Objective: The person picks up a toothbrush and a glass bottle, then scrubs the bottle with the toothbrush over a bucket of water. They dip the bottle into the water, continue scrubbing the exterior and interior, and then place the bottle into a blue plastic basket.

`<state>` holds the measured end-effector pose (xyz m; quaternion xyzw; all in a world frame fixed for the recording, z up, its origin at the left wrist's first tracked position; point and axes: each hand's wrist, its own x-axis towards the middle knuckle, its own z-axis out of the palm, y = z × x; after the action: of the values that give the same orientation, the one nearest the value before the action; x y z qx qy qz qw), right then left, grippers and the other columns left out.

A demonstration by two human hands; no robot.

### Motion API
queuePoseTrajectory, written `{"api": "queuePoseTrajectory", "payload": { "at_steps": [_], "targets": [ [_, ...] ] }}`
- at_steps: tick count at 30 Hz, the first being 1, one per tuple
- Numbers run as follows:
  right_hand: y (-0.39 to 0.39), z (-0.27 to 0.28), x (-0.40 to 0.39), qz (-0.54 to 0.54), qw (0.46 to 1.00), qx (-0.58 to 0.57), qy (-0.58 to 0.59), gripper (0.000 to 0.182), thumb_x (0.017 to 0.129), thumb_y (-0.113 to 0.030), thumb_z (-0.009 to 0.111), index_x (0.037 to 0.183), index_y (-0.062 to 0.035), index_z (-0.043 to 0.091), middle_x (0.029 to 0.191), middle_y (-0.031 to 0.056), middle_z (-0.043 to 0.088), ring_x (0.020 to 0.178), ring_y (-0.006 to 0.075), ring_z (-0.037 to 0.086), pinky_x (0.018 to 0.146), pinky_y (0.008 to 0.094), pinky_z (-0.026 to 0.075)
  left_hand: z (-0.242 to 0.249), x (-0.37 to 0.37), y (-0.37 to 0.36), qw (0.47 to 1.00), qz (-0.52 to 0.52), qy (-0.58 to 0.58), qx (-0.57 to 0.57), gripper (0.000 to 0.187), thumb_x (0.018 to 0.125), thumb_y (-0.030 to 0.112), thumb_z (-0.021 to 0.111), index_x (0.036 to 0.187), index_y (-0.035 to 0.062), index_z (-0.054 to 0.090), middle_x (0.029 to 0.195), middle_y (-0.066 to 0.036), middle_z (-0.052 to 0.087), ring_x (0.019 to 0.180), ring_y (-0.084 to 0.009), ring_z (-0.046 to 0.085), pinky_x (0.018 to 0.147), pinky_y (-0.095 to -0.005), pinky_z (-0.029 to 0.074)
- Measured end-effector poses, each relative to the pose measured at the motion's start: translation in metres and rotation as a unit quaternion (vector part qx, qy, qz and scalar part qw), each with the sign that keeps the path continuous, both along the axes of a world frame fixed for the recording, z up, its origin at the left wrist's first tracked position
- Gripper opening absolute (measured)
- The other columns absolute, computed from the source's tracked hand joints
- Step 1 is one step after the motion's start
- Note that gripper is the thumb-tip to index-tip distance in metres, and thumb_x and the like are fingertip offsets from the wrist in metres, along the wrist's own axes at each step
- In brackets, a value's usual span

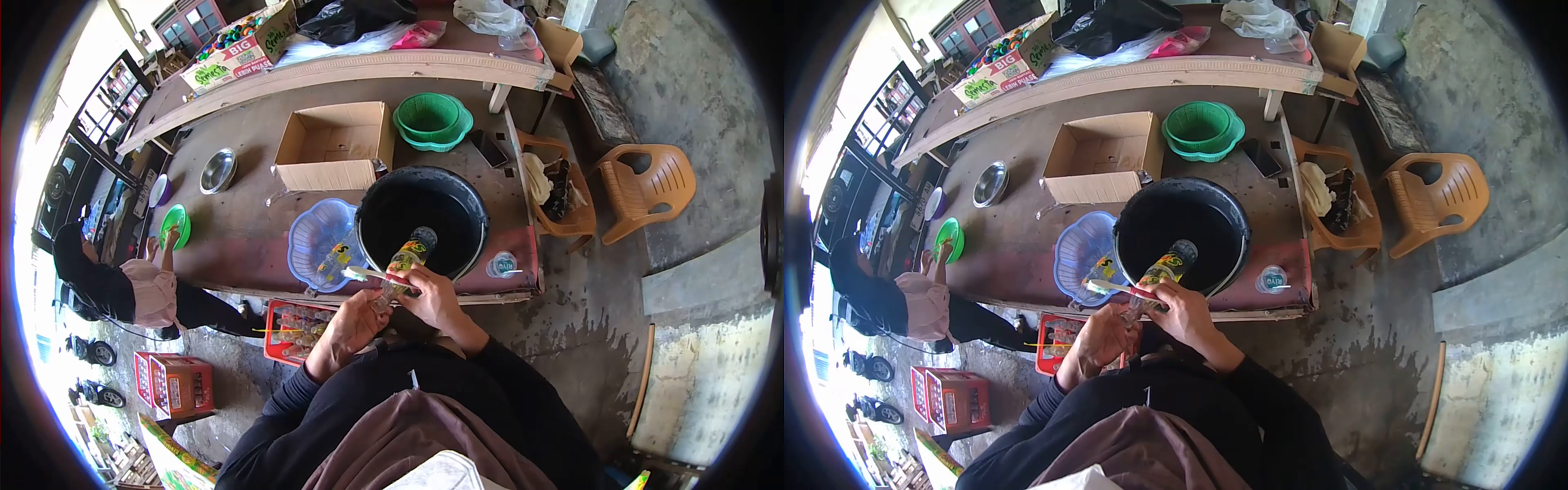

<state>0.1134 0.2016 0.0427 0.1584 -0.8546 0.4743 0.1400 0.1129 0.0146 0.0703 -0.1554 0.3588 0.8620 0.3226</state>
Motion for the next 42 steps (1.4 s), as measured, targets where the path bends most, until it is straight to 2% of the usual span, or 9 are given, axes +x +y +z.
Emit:
{"api": "queuePoseTrajectory", "payload": {
  "at_steps": [4,15,21,25,27,32,35,37,42],
  "targets": [
    [0.000,-0.007,0.000,0.008,1.000,-0.014,0.004,0.040,0.071,-0.011,0.074,0.109,-0.0147,0.063,0.095,0.0057,0.062,0.077,0.0291,0.066,0.066,0.0368,0.055,-0.005,-0.004,-0.007,0.979,-0.110,-0.127,0.118,0.032,0.098,0.024,0.048,0.116,-0.0016,0.052,0.099,-0.015,0.062,0.079,-0.0177,0.059,0.064,-0.0233,0.049],
    [0.021,0.010,0.002,0.054,0.995,0.084,-0.003,0.053,0.074,-0.008,0.070,0.124,-0.0173,0.058,0.102,0.0082,0.059,0.081,0.0306,0.065,0.069,0.0387,0.054,-0.018,-0.003,-0.001,0.983,-0.113,-0.101,0.105,0.035,0.098,0.021,0.049,0.121,-0.0061,0.051,0.103,-0.015,0.063,0.082,-0.0159,0.061,0.066,-0.0246,0.053],
    [0.060,0.044,0.005,-0.069,0.987,0.143,-0.003,0.048,0.085,-0.006,0.062,0.131,-0.0181,0.056,0.092,0.0072,0.054,0.074,0.0272,0.062,0.062,0.0393,0.050,-0.009,0.001,0.008,0.990,-0.099,-0.067,-0.074,0.027,0.094,0.024,0.057,0.110,0.0017,0.055,0.088,-0.004,0.058,0.072,-0.0112,0.054,0.059,-0.0210,0.045],
    [0.076,0.035,0.005,-0.096,0.981,0.166,-0.043,0.037,0.085,-0.005,0.061,0.119,-0.0191,0.065,0.089,0.0072,0.056,0.075,0.0271,0.062,0.060,0.0396,0.049,-0.006,0.007,0.013,0.975,-0.085,0.036,-0.203,0.020,0.093,0.024,0.059,0.100,0.0076,0.052,0.079,-0.001,0.052,0.068,-0.0068,0.050,0.054,-0.0184,0.038],
    [0.091,0.030,-0.007,-0.206,0.951,0.216,-0.082,0.026,0.086,-0.006,0.061,0.109,-0.0149,0.068,0.087,0.0077,0.057,0.072,0.0289,0.062,0.060,0.0402,0.048,-0.005,0.008,0.012,0.966,-0.079,0.069,-0.234,0.018,0.093,0.024,0.059,0.098,0.0085,0.051,0.077,-0.002,0.052,0.064,-0.0057,0.049,0.051,-0.0187,0.037],
    [0.072,0.050,0.013,-0.089,0.988,0.121,-0.036,0.018,0.085,-0.010,0.064,0.102,-0.0138,0.069,0.086,0.0076,0.057,0.073,0.0297,0.063,0.060,0.0407,0.048,0.006,0.006,0.012,0.899,-0.107,0.235,-0.354,0.024,0.092,0.024,0.060,0.098,0.0034,0.048,0.067,-0.003,0.054,0.058,-0.0116,0.049,0.051,-0.0277,0.040],
    [0.092,0.031,0.005,-0.198,0.952,0.230,-0.045,0.014,0.086,-0.013,0.063,0.099,-0.0132,0.068,0.086,0.0071,0.057,0.075,0.0301,0.063,0.061,0.0416,0.048,0.007,0.003,0.011,0.835,-0.115,0.302,-0.445,0.023,0.092,0.020,0.059,0.098,0.0008,0.047,0.068,-0.009,0.059,0.057,-0.0150,0.056,0.052,-0.0309,0.044],
    [0.107,0.028,-0.002,-0.248,0.945,0.210,-0.038,0.013,0.086,-0.012,0.062,0.099,-0.0124,0.067,0.086,0.0075,0.058,0.075,0.0312,0.062,0.062,0.0423,0.048,0.017,0.003,0.014,0.817,-0.121,0.307,-0.474,0.022,0.091,0.019,0.059,0.098,0.0008,0.047,0.067,-0.011,0.060,0.057,-0.0169,0.059,0.053,-0.0320,0.045],
    [0.074,0.049,0.023,-0.150,0.982,0.109,-0.018,0.014,0.085,-0.008,0.064,0.098,-0.0115,0.066,0.086,0.0084,0.059,0.073,0.0308,0.062,0.061,0.0409,0.047,0.013,0.002,0.020,0.786,-0.069,0.367,-0.492,0.020,0.090,0.014,0.058,0.101,0.0028,0.047,0.062,-0.012,0.060,0.056,-0.0210,0.063,0.054,-0.0345,0.049]
  ]
}}
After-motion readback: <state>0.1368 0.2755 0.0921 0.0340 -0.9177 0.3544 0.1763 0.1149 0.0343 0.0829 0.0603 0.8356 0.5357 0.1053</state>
